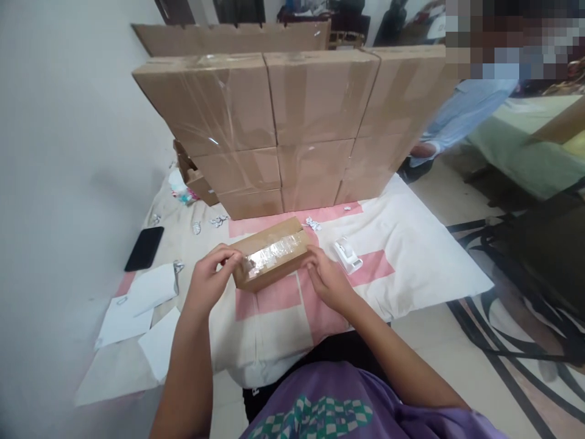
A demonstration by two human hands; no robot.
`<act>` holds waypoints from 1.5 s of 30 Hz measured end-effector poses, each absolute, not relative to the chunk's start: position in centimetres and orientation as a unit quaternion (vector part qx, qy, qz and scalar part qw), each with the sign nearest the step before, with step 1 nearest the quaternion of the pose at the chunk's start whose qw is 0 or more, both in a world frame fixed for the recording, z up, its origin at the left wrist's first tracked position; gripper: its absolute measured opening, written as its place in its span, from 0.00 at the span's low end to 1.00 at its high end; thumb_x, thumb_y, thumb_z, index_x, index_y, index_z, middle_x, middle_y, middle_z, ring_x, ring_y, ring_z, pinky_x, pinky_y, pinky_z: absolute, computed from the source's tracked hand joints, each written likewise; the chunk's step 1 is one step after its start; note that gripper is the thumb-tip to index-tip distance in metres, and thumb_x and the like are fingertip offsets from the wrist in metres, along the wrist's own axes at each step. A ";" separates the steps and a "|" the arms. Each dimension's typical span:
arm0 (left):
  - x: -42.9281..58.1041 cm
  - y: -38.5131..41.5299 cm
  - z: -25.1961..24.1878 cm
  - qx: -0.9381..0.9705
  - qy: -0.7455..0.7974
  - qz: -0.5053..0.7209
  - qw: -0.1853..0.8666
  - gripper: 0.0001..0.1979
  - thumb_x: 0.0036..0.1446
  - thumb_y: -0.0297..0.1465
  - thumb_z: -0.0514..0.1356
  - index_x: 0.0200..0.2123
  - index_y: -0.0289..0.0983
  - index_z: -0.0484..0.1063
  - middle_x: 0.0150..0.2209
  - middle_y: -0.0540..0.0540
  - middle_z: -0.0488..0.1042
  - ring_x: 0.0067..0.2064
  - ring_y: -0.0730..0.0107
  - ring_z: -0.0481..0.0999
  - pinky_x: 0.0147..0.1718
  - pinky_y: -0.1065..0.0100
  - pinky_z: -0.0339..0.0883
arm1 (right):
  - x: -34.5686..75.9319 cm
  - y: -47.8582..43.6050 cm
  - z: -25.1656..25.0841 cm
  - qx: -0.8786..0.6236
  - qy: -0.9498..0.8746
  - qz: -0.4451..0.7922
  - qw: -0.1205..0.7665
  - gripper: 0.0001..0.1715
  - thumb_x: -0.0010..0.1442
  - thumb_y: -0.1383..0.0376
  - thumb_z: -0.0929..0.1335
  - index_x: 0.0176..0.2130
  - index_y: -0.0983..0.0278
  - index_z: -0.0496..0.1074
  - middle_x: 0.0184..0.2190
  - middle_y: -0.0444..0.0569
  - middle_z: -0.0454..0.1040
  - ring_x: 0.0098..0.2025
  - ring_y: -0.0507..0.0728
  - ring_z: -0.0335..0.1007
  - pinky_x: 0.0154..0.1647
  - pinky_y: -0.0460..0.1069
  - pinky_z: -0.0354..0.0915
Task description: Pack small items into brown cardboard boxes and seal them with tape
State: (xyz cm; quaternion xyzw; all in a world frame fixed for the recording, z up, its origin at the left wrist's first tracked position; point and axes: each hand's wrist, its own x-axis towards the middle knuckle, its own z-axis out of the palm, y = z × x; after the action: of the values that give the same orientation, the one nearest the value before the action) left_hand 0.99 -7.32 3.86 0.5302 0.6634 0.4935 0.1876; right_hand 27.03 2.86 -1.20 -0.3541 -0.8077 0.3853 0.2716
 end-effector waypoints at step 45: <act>-2.2 -11.5 -2.4 0.435 0.742 0.448 0.244 0.24 0.56 0.45 0.63 0.53 0.42 0.73 0.54 0.43 0.68 0.62 0.53 0.67 0.67 0.53 0.56 | 24.7 9.9 -5.8 -0.369 -0.763 0.468 0.249 0.27 0.71 0.57 0.58 0.64 0.61 0.65 0.63 0.56 0.69 0.61 0.61 0.70 0.61 0.57 0.67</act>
State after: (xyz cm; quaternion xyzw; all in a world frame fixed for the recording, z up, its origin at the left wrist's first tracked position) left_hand -2.21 -11.50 -2.44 0.4351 0.7418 0.4481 0.2444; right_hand 24.74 9.94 -5.78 -0.3687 -0.7633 0.4682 0.2494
